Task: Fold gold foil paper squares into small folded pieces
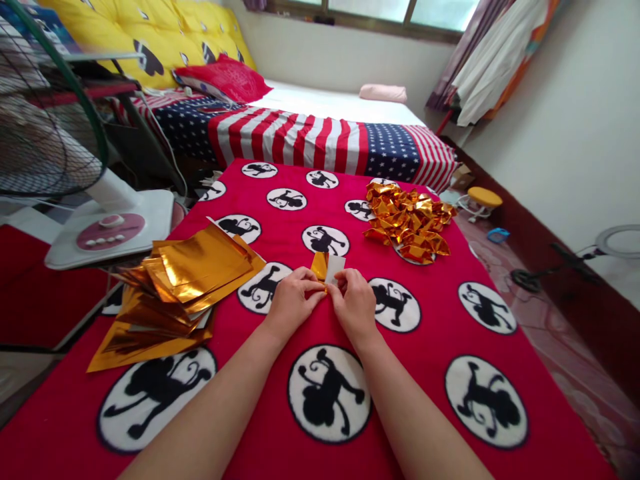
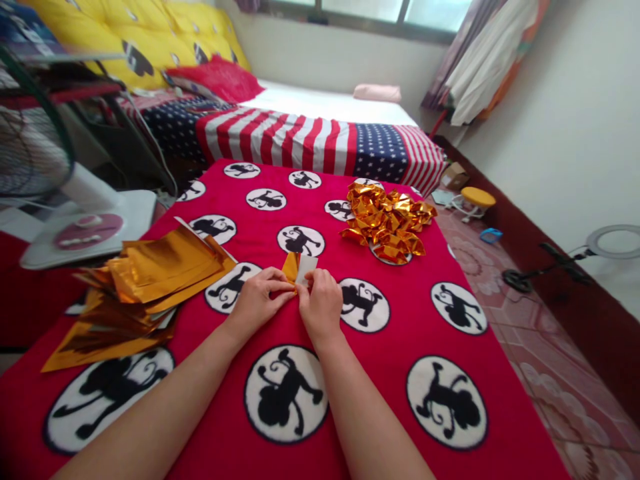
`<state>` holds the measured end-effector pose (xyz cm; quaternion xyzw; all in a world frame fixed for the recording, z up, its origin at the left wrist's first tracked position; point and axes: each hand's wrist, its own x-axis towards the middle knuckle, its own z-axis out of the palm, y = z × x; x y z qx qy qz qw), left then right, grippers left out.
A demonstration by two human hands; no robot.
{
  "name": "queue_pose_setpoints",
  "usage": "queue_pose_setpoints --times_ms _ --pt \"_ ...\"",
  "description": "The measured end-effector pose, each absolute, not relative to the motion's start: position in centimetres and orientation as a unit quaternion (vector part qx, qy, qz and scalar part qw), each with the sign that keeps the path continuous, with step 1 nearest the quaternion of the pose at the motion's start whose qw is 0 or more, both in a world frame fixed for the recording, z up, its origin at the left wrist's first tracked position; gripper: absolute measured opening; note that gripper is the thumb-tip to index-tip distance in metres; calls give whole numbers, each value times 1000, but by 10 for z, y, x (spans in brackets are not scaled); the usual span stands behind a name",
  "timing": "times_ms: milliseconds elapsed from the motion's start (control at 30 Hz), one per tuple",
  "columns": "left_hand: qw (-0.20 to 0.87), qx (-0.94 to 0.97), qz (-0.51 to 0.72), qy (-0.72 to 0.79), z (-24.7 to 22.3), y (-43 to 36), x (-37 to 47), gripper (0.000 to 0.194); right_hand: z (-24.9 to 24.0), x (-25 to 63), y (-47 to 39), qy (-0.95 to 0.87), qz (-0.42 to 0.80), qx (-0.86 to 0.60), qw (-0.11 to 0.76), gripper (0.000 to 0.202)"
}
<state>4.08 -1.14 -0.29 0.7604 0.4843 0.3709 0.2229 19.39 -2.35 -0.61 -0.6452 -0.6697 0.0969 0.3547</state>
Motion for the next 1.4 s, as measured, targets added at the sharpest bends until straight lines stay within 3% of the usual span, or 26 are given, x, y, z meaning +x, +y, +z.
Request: queue_pose_setpoints --times_ms 400,600,1067,1400 --pt "232 755 377 484 -1 -11 41 10 -6 196 -26 -656 99 -640 388 6" --pt "236 758 379 476 -2 -12 40 10 -4 194 -27 -678 77 -656 323 10" --pt "182 804 334 458 -1 -4 27 13 3 192 -34 -765 34 -582 274 30" --pt "235 743 348 521 2 -6 17 13 2 191 -33 -752 45 -607 251 35"
